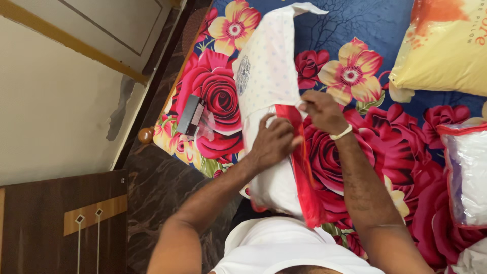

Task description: The person unfolds several pillowcases and pulls them onto new pillows one at a time on a bed.

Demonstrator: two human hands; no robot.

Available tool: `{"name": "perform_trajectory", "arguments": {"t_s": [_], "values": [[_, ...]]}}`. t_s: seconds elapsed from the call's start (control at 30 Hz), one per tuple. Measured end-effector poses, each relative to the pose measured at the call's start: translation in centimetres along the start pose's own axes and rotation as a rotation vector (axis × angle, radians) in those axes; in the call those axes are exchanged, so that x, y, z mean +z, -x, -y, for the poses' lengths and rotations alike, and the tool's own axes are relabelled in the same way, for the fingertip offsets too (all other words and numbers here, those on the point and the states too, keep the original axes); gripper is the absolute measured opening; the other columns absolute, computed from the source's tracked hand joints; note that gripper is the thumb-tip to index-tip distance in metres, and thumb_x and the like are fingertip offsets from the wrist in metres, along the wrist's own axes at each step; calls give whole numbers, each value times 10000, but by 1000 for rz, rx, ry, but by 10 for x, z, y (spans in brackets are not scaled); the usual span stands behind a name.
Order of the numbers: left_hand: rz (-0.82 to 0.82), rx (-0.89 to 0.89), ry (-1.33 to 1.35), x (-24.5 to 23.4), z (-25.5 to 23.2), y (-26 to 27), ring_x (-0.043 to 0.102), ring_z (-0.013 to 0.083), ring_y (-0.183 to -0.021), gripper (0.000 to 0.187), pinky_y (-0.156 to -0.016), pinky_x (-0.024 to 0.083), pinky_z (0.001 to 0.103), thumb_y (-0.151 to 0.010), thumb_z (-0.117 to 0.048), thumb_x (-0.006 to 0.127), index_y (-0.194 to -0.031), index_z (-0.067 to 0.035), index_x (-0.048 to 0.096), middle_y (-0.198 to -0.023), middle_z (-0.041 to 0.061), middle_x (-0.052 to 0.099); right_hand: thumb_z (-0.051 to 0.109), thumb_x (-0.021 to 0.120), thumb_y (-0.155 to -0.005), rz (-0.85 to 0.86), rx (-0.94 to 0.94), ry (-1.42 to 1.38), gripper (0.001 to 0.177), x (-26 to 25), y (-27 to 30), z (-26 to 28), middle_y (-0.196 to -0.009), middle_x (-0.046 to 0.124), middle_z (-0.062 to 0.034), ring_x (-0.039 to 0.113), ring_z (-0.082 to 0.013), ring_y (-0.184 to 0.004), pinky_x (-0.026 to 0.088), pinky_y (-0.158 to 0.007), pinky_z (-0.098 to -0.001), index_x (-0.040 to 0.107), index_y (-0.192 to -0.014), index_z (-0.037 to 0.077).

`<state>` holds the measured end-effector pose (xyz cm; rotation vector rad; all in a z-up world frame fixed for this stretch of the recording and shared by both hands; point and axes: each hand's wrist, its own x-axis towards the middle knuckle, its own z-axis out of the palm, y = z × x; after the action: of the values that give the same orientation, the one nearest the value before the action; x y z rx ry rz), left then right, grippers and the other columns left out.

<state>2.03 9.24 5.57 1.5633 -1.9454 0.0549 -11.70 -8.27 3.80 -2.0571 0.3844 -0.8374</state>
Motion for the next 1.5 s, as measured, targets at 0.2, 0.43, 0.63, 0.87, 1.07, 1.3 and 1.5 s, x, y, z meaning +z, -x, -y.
{"name": "perform_trajectory", "arguments": {"t_s": [0.2, 0.43, 0.63, 0.87, 1.07, 1.3, 1.5], "values": [[-237, -149, 52, -2, 4, 8, 586, 237, -1066, 192, -1079, 400, 510, -913, -185, 776, -817, -90, 640, -1013, 18, 603, 54, 633, -929, 334, 184, -51, 73, 16, 10, 32, -755, 555, -161, 566, -293, -662, 451, -627, -386, 587, -917, -2], [-307, -401, 250, 6, 4, 30, 596, 316, -1101, 135, -965, 459, 454, -942, -180, 745, -996, -77, 676, -1138, 122, 612, 51, 631, -942, 296, 355, -99, 153, 8, 65, 29, -690, 500, -95, 475, -174, -623, 428, -598, -343, 528, -841, 0], [-164, -572, 222, 22, 24, 60, 587, 369, -1101, 327, -942, 477, 458, -910, -210, 735, -1212, -110, 661, -1188, 153, 612, 55, 682, -955, -42, 566, 88, 172, 9, 92, 1, -678, 451, -77, 419, -139, -606, 371, -563, -339, 562, -860, -23], [-121, -636, 268, 49, 34, 43, 612, 339, -1081, 305, -927, 494, 440, -927, -249, 718, -1195, -106, 681, -1172, 108, 661, 31, 644, -974, -156, 599, 13, 88, 4, 102, -33, -723, 566, -9, 503, -74, -655, 407, -591, -262, 620, -895, 2], [-67, -510, 149, 62, 40, 8, 618, 303, -990, 127, -896, 469, 443, -954, -200, 666, -1039, -113, 701, -1034, 76, 675, 12, 612, -1017, -155, 605, -211, 132, 23, 110, -59, -753, 546, 28, 467, -39, -669, 376, -579, -241, 599, -886, 4], [437, -585, 311, 49, 49, 11, 611, 361, -966, 128, -836, 471, 490, -942, -190, 642, -945, -64, 665, -997, 139, 660, 65, 614, -1023, -295, 731, -436, 112, 21, 117, -64, -770, 612, 39, 536, -30, -673, 424, -615, -209, 641, -918, 38], [173, -652, 401, 65, 54, 37, 649, 345, -982, 147, -864, 513, 460, -920, -213, 637, -1001, -92, 661, -990, 137, 666, 120, 688, -1083, -282, 680, 34, 268, 17, 142, -91, -741, 480, -13, 413, -99, -672, 346, -590, -279, 583, -881, -21]]}}
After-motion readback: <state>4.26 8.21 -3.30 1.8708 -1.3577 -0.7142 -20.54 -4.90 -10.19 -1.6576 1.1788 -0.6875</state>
